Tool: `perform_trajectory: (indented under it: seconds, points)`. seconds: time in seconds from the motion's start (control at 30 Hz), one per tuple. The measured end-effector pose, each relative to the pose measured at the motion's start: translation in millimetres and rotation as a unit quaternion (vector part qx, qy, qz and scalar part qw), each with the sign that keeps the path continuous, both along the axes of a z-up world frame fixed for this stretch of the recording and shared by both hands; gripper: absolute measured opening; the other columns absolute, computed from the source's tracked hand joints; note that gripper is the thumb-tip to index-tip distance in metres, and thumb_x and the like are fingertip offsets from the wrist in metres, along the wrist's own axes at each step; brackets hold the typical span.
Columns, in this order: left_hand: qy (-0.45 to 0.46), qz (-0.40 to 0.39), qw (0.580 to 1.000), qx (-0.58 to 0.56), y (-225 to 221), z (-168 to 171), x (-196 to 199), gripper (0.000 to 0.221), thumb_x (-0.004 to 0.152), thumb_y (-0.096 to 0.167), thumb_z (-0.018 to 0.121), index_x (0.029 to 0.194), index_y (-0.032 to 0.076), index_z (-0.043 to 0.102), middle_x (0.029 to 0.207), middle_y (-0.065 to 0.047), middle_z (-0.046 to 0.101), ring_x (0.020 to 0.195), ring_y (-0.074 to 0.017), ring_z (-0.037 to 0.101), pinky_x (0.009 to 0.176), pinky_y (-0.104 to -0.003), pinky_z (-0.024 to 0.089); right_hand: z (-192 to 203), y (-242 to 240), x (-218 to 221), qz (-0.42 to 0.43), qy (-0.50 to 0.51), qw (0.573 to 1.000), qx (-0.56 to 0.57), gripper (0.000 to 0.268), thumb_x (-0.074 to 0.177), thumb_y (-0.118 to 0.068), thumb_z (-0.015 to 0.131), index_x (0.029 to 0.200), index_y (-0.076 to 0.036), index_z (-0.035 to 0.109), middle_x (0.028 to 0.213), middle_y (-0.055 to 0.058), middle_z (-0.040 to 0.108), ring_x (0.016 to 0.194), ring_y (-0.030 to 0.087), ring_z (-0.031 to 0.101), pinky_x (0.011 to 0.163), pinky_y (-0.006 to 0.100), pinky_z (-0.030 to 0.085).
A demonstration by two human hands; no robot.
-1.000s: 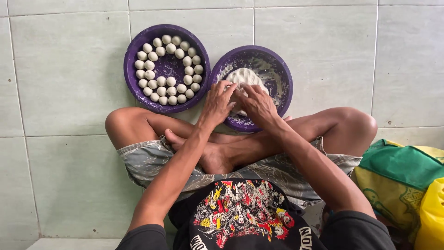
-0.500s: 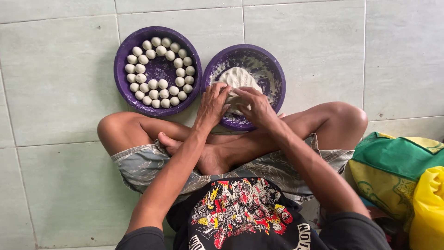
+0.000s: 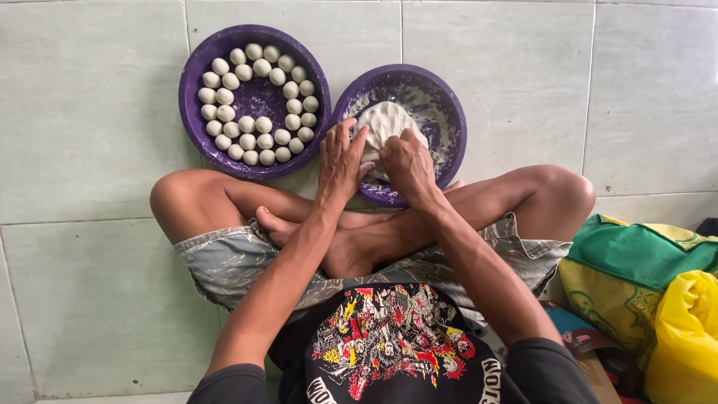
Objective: Pinching off small pieces of dough and rolling them into uniform balls between the palms
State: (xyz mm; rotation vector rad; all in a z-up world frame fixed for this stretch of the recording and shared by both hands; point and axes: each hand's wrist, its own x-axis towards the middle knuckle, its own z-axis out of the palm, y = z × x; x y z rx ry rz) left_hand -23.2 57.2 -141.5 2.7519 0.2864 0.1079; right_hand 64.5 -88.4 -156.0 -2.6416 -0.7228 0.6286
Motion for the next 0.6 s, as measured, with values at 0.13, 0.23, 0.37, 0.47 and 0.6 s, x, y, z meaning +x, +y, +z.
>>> perform_trajectory:
  seconds: [0.13, 0.23, 0.37, 0.47, 0.6]
  points:
    - [0.006, 0.01, 1.0, -0.025, 0.5, -7.1, -1.4, 0.076, 0.077, 0.03, 0.087, 0.142, 0.012, 0.052, 0.144, -0.012, 0.04, 0.13, -0.0354, 0.042, 0.102, -0.048, 0.042, 23.1, -16.8, 7.9, 0.196, -0.061, 0.977, -0.056, 0.021, 0.101, -0.022, 0.057, 0.105, -0.006, 0.07, 0.096, 0.009, 0.053, 0.095, 0.03, 0.065, 0.077, 0.042, 0.06]
    - [0.011, 0.005, 0.999, -0.037, -2.1, -2.1, -3.3, 0.077, 0.078, 0.031, 0.086, 0.144, 0.013, 0.051, 0.146, -0.011, 0.039, 0.132, -0.0361, 0.042, 0.104, -0.049, 0.041, 28.0, -35.6, 27.6, 0.411, -0.167, 0.894, -0.07, 0.017, 0.097, -0.013, 0.055, 0.105, -0.011, 0.07, 0.102, 0.007, 0.058, 0.1, 0.024, 0.061, 0.076, 0.034, 0.062]
    - [-0.001, 0.009, 1.0, -0.023, -1.1, -5.5, -0.6, 0.078, 0.077, 0.031, 0.086, 0.144, 0.014, 0.051, 0.145, -0.011, 0.04, 0.13, -0.0357, 0.042, 0.103, -0.049, 0.042, 41.0, -43.3, 27.5, 0.31, -0.161, 0.928, 0.133, 0.036, 0.097, -0.023, 0.062, 0.129, -0.009, 0.058, 0.12, 0.016, 0.06, 0.102, 0.035, 0.064, 0.076, 0.047, 0.06]
    - [-0.008, 0.018, 1.0, -0.018, -4.6, -11.3, 0.4, 0.079, 0.074, 0.03, 0.088, 0.143, 0.015, 0.052, 0.144, -0.01, 0.04, 0.128, -0.0349, 0.043, 0.101, -0.047, 0.042, 47.9, -37.4, 14.2, 0.128, -0.103, 0.982, 0.097, 0.054, 0.097, -0.046, 0.064, 0.133, -0.006, 0.059, 0.109, 0.02, 0.062, 0.095, 0.041, 0.067, 0.074, 0.056, 0.059]
    - [0.001, 0.024, 1.0, -0.013, -4.9, -11.5, 1.8, 0.08, 0.073, 0.029, 0.089, 0.143, 0.016, 0.053, 0.144, -0.011, 0.041, 0.126, -0.0358, 0.044, 0.101, -0.049, 0.042, 35.6, -11.1, 2.4, -0.06, 0.026, 0.998, -0.023, 0.074, 0.09, -0.07, 0.06, 0.09, 0.003, 0.072, 0.083, 0.03, 0.067, 0.086, 0.052, 0.071, 0.069, 0.06, 0.058]
